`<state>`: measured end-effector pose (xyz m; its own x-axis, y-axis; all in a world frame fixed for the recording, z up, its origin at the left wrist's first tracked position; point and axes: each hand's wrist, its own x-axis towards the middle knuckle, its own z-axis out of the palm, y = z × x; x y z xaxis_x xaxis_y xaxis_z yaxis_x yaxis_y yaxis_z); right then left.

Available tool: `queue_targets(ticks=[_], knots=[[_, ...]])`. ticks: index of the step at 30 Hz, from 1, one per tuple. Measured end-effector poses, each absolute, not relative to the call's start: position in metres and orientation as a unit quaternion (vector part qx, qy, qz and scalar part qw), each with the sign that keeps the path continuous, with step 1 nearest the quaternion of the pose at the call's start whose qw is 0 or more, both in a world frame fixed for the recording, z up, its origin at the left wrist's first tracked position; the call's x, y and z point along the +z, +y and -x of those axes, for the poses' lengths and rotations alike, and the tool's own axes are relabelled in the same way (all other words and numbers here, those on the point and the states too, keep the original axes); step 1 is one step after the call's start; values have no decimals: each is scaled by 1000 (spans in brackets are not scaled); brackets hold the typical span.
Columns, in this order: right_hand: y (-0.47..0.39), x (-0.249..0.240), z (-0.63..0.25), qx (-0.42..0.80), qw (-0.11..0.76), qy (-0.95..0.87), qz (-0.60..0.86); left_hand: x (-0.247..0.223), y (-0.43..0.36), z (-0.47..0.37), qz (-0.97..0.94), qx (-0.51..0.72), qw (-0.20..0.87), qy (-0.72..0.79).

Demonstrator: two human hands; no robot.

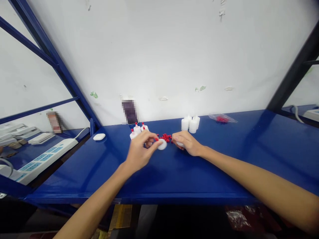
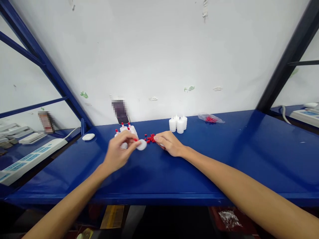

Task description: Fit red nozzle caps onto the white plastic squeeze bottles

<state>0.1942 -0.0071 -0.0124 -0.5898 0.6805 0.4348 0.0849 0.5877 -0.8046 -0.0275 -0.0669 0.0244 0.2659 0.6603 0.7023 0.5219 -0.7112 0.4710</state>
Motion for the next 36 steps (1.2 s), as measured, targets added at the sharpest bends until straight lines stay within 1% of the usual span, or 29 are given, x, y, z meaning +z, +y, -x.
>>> queue_targets(ticks=[2,4,7,9,12,16,19,21,22,24,26,27,32,36], knots=[[-6,-12,-196,372,392,-797,268,35,-74,56,-756,498,26,425],[-6,-11,-196,347,386,-803,292,42,-78,81,-713,511,17,480],[-6,-10,-195,305,376,-817,313,42,-78,99,-698,480,5,531],[-8,-10,-195,294,375,-819,319,38,-75,100,-721,434,-25,540],[-9,-13,-195,314,390,-807,314,31,-71,97,-744,388,-47,543],[-8,-16,-197,354,423,-778,301,28,-70,97,-728,396,-21,559],[-5,-16,-197,345,433,-769,319,27,-78,89,-707,435,-73,553],[-2,-16,-196,337,427,-770,334,23,-86,73,-732,436,-109,513],[-1,-16,-196,335,425,-768,343,19,-90,62,-768,409,-109,480],[2,-18,-195,335,428,-757,364,11,-92,37,-856,292,-91,418],[4,-19,-196,338,435,-745,376,5,-86,12,-891,172,-77,413],[4,-19,-197,341,435,-743,377,3,-79,1,-892,143,-74,422],[7,-14,-203,335,411,-760,377,3,-33,-31,-879,81,-83,462],[10,-8,-210,318,387,-771,392,1,-19,-38,-877,76,-84,467]])
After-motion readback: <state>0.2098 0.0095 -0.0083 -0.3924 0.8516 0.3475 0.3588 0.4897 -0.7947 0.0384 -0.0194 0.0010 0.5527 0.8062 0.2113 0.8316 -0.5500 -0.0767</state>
